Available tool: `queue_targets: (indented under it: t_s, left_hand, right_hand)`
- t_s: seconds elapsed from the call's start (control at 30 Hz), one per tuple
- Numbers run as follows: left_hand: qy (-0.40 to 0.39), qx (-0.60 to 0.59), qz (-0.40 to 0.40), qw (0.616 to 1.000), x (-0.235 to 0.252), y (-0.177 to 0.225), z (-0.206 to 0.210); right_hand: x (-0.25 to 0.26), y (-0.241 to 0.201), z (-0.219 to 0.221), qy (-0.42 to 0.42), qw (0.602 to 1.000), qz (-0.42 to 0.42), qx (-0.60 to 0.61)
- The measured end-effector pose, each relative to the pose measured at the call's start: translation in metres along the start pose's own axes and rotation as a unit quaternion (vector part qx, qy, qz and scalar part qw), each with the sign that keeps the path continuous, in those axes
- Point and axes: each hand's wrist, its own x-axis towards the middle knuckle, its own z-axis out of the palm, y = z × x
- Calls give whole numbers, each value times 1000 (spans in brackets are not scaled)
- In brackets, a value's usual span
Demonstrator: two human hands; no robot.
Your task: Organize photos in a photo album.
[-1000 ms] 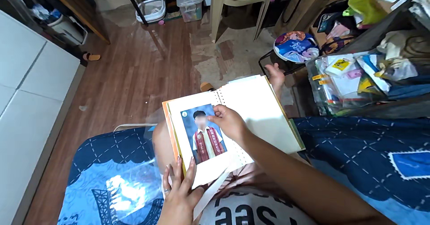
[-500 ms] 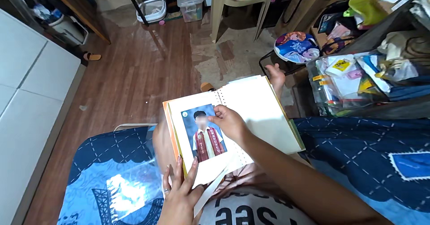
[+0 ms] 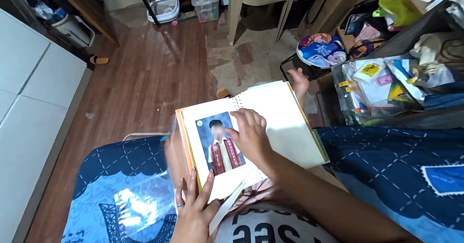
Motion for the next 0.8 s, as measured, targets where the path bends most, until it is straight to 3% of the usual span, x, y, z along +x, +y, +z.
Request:
queue_targets:
  t_s: [0.07, 0.13, 0.2, 0.4, 0.5, 0.57, 0.63, 0.7, 0.73, 0.8]
  left_hand:
    - [-4, -4, 0, 1000, 0, -1, 0]
    - [-4, -12, 1, 1000, -1, -1, 1]
    - [0, -18, 3, 1000, -1, -2, 2]
    - [-10, -26, 0, 1000, -2, -3, 1]
    - [23, -142, -6, 990, -3, -6, -2]
    - [77, -319, -71, 942, -8, -3, -13]
    - [189, -499, -203, 821, -15, 3, -25]
    - [296, -568, -311, 702, -14, -5, -37]
    - [341, -566, -344, 667, -10, -14, -42]
    - [376, -513, -396, 663, -13, -44, -47]
  right_hand:
    - [-12, -2, 8, -18, 992, -125, 2]
    - [-21, -7, 13, -87, 968, -235, 29]
    - [-24, -9, 19, -139, 945, -292, 42]
    - [9, -17, 25, -205, 960, -191, 9]
    - [20, -20, 27, -223, 962, -159, -2]
    - [14, -22, 29, -215, 962, -169, 8]
    - [0, -27, 28, -206, 959, -194, 28]
    - [-16, -34, 22, -222, 950, -218, 39]
    - [-22, -36, 19, -227, 946, -225, 44]
    - [-23, -36, 15, -224, 948, -219, 54]
